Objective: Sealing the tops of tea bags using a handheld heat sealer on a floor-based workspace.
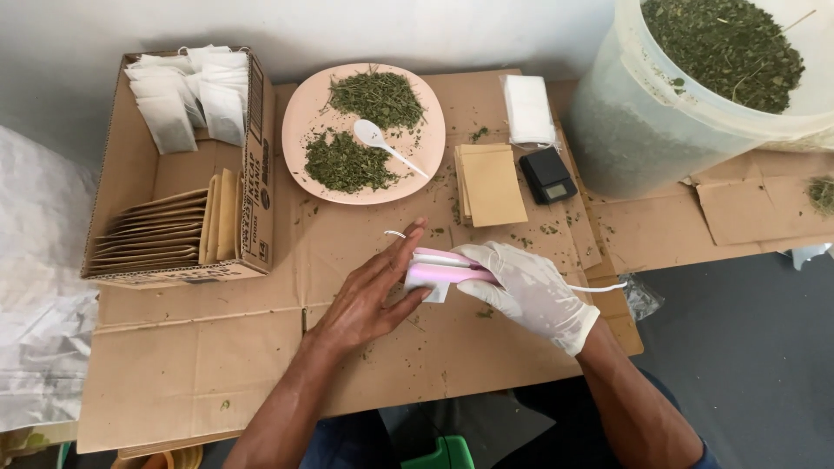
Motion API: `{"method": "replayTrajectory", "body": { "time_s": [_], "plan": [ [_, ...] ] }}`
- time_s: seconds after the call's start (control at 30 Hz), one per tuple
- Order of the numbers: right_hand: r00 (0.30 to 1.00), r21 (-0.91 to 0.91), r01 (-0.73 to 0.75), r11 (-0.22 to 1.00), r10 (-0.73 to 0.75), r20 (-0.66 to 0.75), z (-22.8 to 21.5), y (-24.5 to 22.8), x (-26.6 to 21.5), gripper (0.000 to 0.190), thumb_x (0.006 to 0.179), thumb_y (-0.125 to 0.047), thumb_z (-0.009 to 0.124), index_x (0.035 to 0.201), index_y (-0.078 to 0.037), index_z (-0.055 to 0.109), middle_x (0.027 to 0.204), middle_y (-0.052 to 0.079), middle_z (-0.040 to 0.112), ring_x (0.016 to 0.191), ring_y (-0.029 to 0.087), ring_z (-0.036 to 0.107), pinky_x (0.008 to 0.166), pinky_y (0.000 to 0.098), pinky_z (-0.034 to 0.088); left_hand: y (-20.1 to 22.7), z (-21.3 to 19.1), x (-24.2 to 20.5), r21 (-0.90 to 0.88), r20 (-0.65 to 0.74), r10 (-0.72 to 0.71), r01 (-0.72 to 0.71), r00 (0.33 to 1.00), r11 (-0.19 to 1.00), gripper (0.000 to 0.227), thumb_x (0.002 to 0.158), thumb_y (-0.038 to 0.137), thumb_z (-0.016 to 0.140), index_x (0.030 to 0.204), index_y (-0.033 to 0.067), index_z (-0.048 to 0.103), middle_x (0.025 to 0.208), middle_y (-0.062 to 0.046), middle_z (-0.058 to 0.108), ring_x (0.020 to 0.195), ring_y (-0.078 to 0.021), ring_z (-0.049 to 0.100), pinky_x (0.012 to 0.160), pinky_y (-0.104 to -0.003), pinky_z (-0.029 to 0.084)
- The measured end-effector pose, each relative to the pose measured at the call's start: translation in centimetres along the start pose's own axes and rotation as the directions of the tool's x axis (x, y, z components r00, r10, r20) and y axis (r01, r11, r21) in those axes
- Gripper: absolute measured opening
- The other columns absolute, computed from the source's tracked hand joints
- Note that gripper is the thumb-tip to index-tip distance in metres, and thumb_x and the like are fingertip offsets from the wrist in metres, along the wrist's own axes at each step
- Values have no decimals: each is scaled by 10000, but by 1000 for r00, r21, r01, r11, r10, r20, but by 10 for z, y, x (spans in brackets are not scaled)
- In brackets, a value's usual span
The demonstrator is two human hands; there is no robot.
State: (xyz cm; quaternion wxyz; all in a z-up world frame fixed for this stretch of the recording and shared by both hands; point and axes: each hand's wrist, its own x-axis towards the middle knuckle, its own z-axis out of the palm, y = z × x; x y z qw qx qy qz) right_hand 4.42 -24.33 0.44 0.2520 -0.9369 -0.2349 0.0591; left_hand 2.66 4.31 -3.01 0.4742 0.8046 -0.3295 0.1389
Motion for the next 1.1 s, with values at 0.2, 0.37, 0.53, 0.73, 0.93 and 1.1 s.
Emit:
{"method": "replayTrajectory", "body": {
  "time_s": [0.2,0.37,0.53,0.73,0.93,1.1],
  "plan": [
    [1000,-14,29,999,-29,6,-2,-6,6,515,1044,-598,676,1484,-331,663,1151,-20,745,1144,233,759,982,450,630,1,-2,0,2,3,10,-10,1000,1000,909,964,54,851,1736,46,370,1765,-246,453,1565,-441,513,1255,-570,480],
    [997,-5,61,998,-61,-40,0,-6,6,487,1044,-557,709,1456,-300,688,1132,-11,753,1114,238,767,952,447,634,-1,-2,-2,4,16,0,0,1000,1000,910,969,49,841,1739,37,356,1773,-242,438,1570,-436,506,1258,-569,475],
    [996,5,63,998,-62,-70,2,-7,7,475,1039,-551,721,1448,-310,694,1126,-26,762,1098,221,774,933,432,642,-2,-2,-3,8,13,5,-5,1000,1000,914,972,60,839,1743,43,347,1778,-232,434,1575,-421,504,1260,-566,477],
    [992,30,71,997,-67,-106,1,-10,7,452,1030,-533,744,1419,-304,723,1105,-33,773,1080,219,780,921,418,644,-6,0,-4,-2,-2,-13,13,1000,1000,920,960,50,851,1736,27,359,1764,-248,447,1575,-437,494,1256,-562,480],
    [992,50,67,996,-61,-113,4,-8,8,442,1023,-520,758,1410,-307,736,1112,-38,785,1078,213,786,928,413,643,-4,-1,-4,-48,6,-35,35,999,998,955,946,31,852,1737,13,317,1765,-280,422,1580,-474,473,1264,-600,473],
    [991,63,63,996,-55,-118,4,-9,8,448,1020,-531,756,1401,-295,754,1106,-14,790,1066,242,790,923,433,639,-9,-1,-5,-68,15,-55,56,998,996,980,939,29,857,1739,9,292,1768,-281,411,1590,-487,449,1250,-603,497]
  ]
}}
